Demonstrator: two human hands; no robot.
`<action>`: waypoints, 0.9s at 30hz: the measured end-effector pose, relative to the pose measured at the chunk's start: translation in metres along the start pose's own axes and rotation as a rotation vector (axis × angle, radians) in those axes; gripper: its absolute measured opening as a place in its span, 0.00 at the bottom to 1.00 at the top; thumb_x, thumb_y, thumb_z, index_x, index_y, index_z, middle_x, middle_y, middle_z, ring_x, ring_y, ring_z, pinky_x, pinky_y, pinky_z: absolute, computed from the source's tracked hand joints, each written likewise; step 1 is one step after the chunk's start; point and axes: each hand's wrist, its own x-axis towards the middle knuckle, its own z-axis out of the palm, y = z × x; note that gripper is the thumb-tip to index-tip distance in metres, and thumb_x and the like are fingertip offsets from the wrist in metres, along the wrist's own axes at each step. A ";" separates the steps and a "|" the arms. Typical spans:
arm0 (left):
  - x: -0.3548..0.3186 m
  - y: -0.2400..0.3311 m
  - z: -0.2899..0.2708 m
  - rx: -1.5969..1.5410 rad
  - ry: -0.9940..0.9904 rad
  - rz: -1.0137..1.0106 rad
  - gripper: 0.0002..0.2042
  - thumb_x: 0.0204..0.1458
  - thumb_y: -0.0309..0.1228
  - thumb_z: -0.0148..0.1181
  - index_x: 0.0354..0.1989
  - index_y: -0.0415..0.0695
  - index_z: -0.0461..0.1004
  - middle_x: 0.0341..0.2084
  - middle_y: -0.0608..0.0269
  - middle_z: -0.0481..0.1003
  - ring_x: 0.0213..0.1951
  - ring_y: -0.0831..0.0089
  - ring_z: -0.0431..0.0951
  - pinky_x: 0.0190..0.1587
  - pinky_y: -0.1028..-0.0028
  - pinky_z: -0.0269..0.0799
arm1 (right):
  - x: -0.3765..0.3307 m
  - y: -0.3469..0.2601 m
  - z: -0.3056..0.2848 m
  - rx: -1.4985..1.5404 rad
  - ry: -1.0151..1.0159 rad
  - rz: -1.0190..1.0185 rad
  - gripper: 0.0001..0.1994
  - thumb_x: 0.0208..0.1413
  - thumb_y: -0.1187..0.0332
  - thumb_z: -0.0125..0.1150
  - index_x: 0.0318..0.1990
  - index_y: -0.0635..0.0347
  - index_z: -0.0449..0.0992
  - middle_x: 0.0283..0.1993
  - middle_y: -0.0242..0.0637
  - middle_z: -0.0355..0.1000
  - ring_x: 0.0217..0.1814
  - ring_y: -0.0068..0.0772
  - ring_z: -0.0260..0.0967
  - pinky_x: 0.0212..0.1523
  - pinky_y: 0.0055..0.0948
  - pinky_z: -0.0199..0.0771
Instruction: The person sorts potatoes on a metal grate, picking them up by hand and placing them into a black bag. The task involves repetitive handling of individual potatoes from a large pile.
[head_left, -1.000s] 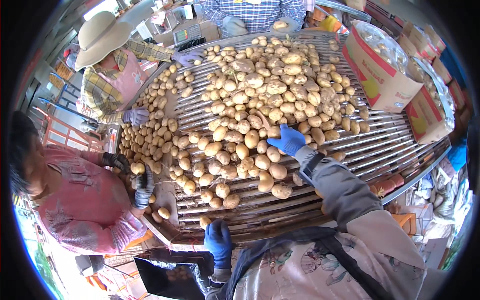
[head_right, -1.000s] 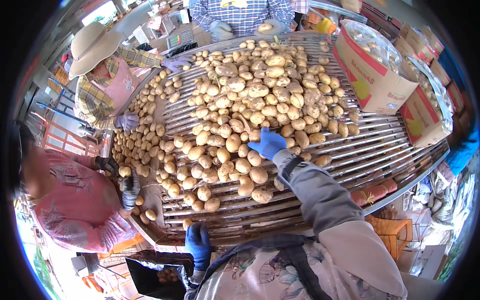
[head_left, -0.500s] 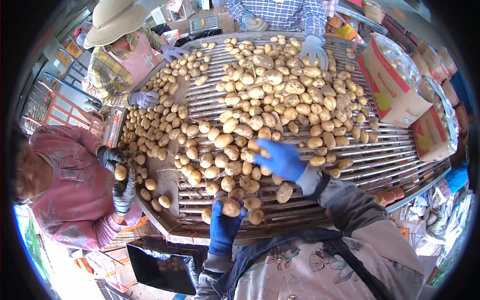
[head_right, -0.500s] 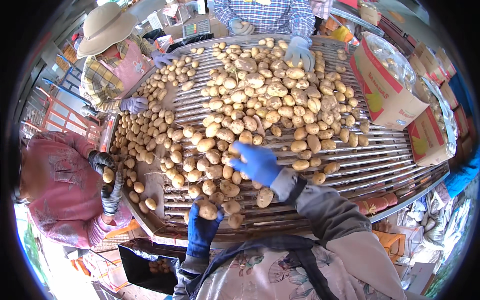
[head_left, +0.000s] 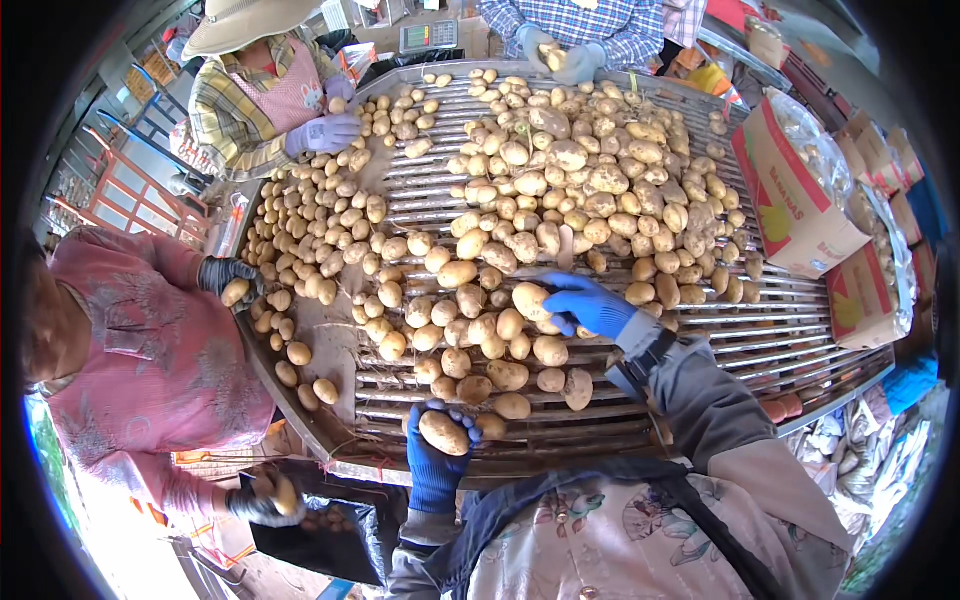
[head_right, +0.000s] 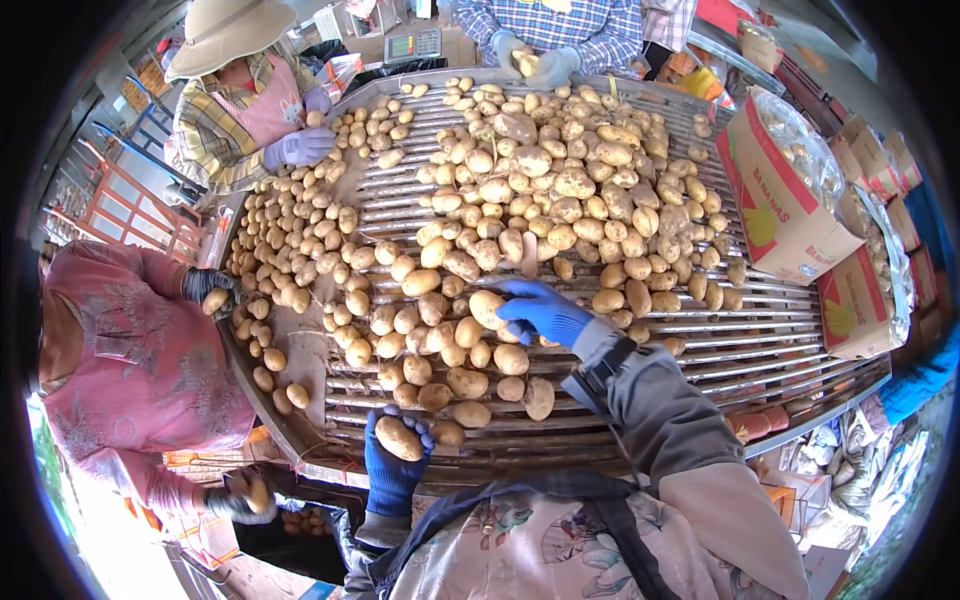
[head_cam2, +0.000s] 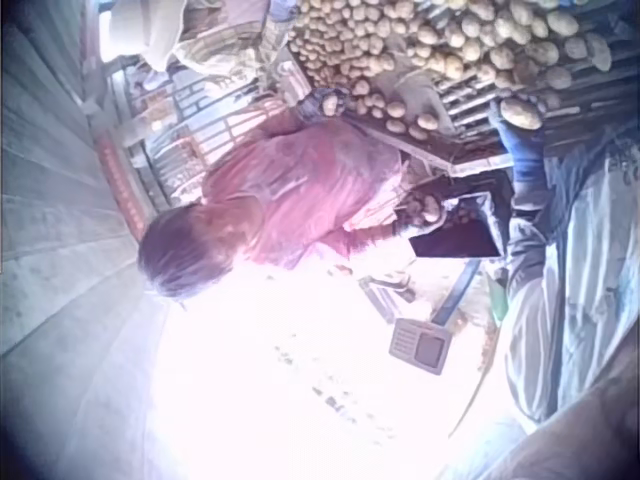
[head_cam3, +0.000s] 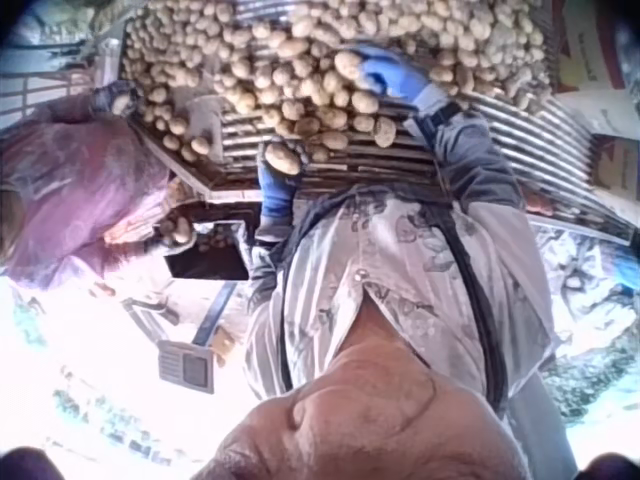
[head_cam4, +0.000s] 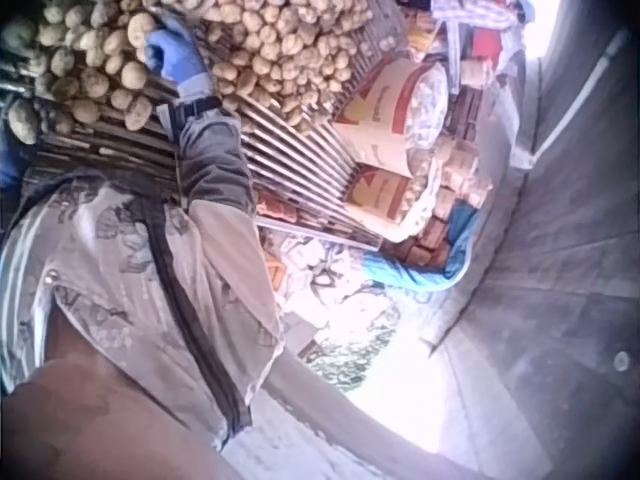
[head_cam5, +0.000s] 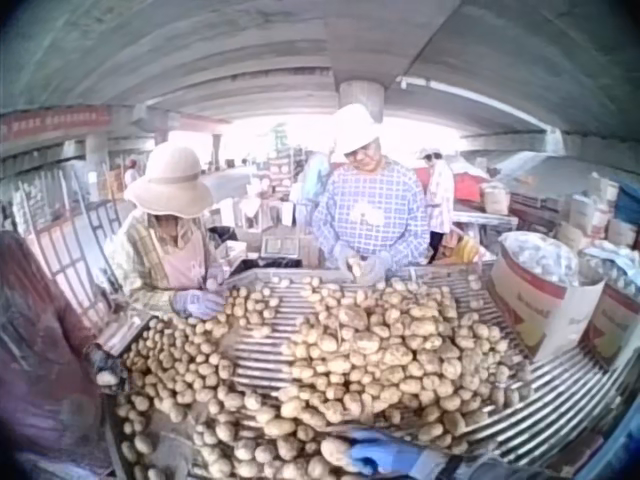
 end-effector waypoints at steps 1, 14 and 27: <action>-0.002 -0.002 0.007 0.000 0.001 0.007 0.15 0.64 0.45 0.47 0.42 0.48 0.74 0.28 0.57 0.74 0.34 0.58 0.76 0.34 0.56 0.75 | -0.006 0.001 -0.002 0.182 -0.038 0.084 0.25 0.59 0.69 0.51 0.65 0.61 0.64 0.35 0.39 0.72 0.24 0.29 0.69 0.29 0.25 0.72; 0.015 -0.019 0.025 0.196 -0.211 -0.059 0.22 0.68 0.43 0.41 0.65 0.45 0.63 0.42 0.46 0.77 0.29 0.58 0.78 0.34 0.57 0.79 | -0.013 0.003 0.045 0.392 -0.256 -0.095 0.27 0.65 0.58 0.56 0.68 0.59 0.63 0.51 0.41 0.72 0.39 0.31 0.73 0.35 0.30 0.76; 0.026 -0.009 0.050 0.109 -0.281 -0.147 0.28 0.65 0.49 0.48 0.71 0.56 0.55 0.53 0.48 0.72 0.35 0.58 0.78 0.30 0.60 0.77 | -0.027 -0.028 0.079 -0.183 -0.080 -0.296 0.16 0.67 0.71 0.52 0.60 0.62 0.71 0.54 0.33 0.75 0.53 0.22 0.71 0.53 0.26 0.74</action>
